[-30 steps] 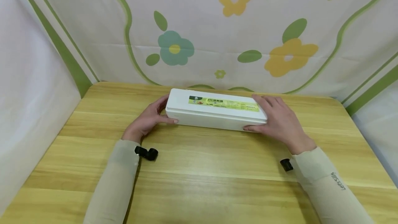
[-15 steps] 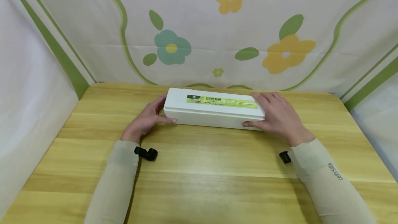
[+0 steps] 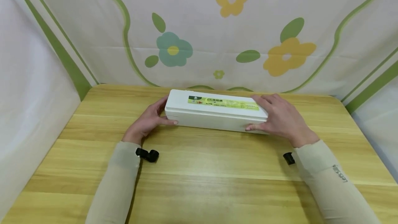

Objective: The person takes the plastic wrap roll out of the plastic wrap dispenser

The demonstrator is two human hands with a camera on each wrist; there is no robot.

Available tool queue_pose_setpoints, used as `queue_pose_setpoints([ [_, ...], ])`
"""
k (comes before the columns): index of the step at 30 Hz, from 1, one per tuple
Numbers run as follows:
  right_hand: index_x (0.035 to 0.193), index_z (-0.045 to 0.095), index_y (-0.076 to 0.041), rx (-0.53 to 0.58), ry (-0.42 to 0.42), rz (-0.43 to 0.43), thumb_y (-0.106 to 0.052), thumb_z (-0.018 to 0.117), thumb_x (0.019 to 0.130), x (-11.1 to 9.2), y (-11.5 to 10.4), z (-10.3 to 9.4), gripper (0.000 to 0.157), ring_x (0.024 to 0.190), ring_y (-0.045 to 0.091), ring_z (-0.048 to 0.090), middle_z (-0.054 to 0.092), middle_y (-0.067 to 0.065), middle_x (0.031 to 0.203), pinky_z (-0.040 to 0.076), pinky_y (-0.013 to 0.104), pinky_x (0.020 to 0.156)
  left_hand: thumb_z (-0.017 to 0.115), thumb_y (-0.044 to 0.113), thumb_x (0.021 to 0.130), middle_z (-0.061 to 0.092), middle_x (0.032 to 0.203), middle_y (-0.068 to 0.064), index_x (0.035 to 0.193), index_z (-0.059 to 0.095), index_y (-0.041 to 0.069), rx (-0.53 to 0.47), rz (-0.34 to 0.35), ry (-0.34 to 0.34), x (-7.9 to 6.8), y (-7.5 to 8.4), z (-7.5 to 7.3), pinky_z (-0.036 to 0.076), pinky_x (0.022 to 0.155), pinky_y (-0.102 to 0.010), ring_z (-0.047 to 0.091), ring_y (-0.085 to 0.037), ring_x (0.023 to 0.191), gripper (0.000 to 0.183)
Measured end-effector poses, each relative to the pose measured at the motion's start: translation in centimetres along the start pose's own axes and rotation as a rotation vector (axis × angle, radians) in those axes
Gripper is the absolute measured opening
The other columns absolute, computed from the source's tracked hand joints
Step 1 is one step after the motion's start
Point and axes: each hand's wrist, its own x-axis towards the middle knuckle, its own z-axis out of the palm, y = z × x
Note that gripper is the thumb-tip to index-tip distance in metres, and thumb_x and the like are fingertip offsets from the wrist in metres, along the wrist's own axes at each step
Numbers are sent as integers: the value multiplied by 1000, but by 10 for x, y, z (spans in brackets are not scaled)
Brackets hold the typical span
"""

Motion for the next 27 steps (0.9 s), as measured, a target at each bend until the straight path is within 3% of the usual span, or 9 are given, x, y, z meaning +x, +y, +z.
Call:
queue_pose_setpoints([
  [9, 155, 57, -17, -5, -72, 58, -76, 93, 61, 3, -1, -8, 117, 127, 44, 63, 69, 22, 137, 47, 66, 108, 93, 1, 80, 40, 172, -2, 169, 38, 25, -7, -17, -3, -2, 4, 2, 42, 124, -49, 34, -26, 158, 108],
  [18, 148, 58, -14, 45, -125, 112, -82, 85, 69, 8, -6, -10, 107, 128, 40, 62, 66, 16, 140, 45, 61, 110, 93, 0, 79, 42, 170, -3, 168, 40, 25, -21, -30, -5, -4, 8, 3, 41, 124, -51, 34, -26, 158, 106],
  [22, 150, 59, -16, 67, -148, 106, -81, 84, 71, 15, -13, -12, 106, 131, 38, 62, 66, 13, 143, 45, 60, 110, 94, 1, 79, 41, 170, -2, 168, 40, 26, -14, -32, -5, -3, 8, 3, 43, 123, -49, 34, -25, 158, 107],
  [27, 157, 55, -26, 98, -176, 55, -81, 83, 73, 30, -29, -12, 104, 135, 36, 61, 64, 10, 150, 46, 60, 110, 94, 2, 79, 41, 171, 1, 168, 38, 28, -11, -36, 0, -3, 7, 3, 44, 123, -48, 33, -24, 159, 109],
])
